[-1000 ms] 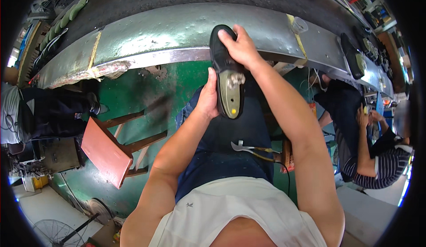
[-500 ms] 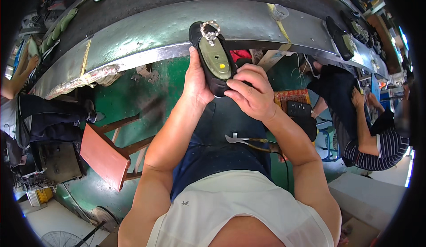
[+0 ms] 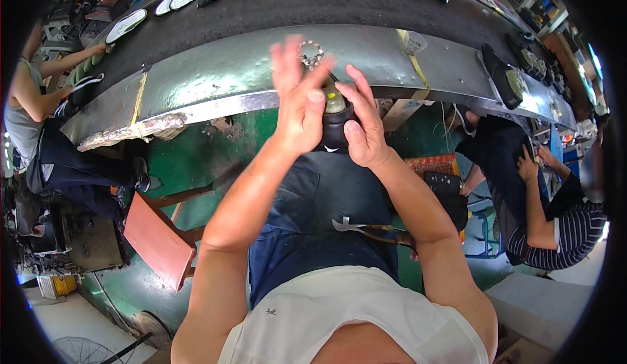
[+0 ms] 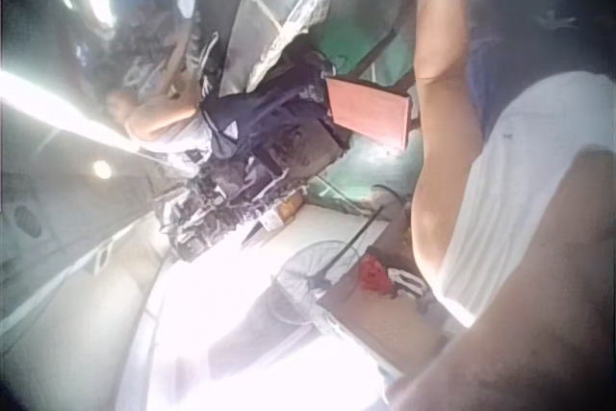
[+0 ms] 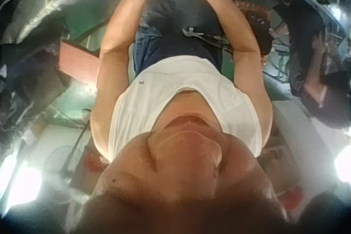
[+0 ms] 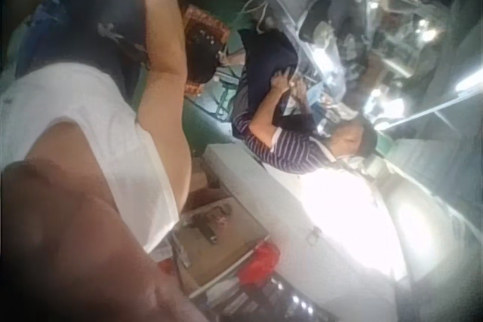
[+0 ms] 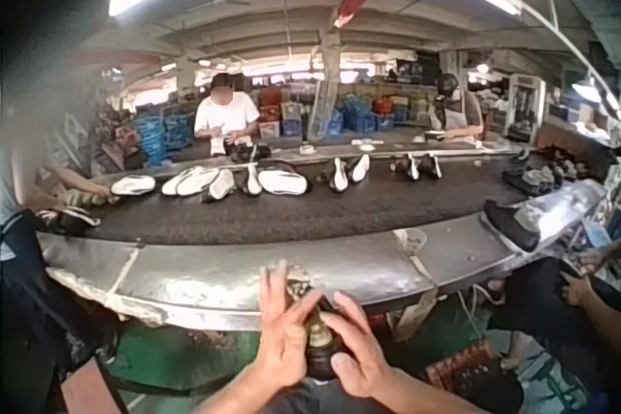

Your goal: The recorder uses pliers to pull and secure the upper material of a shoe around a last and then uses a hammer to flatten and secure the edges.

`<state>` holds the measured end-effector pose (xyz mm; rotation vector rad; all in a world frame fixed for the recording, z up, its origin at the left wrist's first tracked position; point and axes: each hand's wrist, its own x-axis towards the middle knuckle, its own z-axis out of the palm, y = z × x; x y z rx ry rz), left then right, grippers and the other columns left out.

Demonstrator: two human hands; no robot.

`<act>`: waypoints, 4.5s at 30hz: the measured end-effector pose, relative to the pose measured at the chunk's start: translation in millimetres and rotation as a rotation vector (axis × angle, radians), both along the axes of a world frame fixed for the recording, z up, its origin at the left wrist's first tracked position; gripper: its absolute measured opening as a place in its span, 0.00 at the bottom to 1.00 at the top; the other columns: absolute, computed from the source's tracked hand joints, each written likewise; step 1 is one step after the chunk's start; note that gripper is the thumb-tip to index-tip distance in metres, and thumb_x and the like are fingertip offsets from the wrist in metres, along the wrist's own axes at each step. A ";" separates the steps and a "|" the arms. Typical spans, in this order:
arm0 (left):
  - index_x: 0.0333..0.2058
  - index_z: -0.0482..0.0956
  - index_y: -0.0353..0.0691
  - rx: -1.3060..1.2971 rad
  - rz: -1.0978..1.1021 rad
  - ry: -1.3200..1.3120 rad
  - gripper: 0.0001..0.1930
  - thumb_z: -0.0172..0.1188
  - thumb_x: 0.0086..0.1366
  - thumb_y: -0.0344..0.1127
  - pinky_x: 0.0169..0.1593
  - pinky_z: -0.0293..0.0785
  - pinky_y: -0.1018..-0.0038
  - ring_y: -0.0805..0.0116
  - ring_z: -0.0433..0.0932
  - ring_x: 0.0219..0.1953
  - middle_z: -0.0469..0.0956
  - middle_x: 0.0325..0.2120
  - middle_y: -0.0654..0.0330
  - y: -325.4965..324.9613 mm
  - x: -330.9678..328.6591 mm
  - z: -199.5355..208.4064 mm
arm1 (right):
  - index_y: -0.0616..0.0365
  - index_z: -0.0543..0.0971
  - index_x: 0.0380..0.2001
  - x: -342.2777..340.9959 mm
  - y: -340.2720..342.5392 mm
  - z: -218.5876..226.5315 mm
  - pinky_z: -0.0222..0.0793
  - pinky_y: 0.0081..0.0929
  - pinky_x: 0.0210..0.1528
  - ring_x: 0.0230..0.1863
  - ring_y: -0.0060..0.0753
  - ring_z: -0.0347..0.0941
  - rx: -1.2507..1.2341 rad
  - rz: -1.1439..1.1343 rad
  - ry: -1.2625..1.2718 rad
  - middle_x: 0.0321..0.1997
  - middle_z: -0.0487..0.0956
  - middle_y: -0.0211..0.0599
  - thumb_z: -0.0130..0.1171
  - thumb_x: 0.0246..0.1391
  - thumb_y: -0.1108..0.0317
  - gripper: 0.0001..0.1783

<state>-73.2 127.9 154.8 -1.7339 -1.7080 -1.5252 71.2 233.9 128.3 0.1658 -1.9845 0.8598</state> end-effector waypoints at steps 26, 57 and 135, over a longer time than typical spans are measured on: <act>0.32 0.84 0.36 0.096 -0.098 -0.550 0.19 0.49 0.75 0.42 0.64 0.64 0.59 0.52 0.72 0.60 0.78 0.53 0.46 13.5 11.6 -8.5 | 0.60 0.35 0.75 20.9 -15.6 2.7 0.39 0.49 0.78 0.80 0.64 0.31 -0.188 0.135 -0.445 0.79 0.35 0.66 0.82 0.38 0.55 0.76; 0.61 0.71 0.41 -0.203 -0.416 -1.688 0.37 0.49 0.70 0.68 0.60 0.73 0.56 0.60 0.78 0.54 0.79 0.52 0.56 -22.4 3.2 -81.6 | 0.70 0.50 0.71 53.3 -67.8 -82.7 0.53 0.44 0.73 0.76 0.61 0.52 -0.160 -0.125 -0.459 0.73 0.54 0.66 0.67 0.53 0.68 0.50; 0.62 0.61 0.19 -0.351 0.330 0.075 0.38 0.63 0.64 0.44 0.66 0.64 0.59 0.38 0.69 0.63 0.70 0.58 0.30 769.6 -166.0 -65.9 | 0.69 0.68 0.58 21.4 542.4 -33.9 0.73 0.42 0.57 0.56 0.54 0.76 -0.275 -1.223 -0.622 0.60 0.74 0.50 0.66 0.54 0.47 0.40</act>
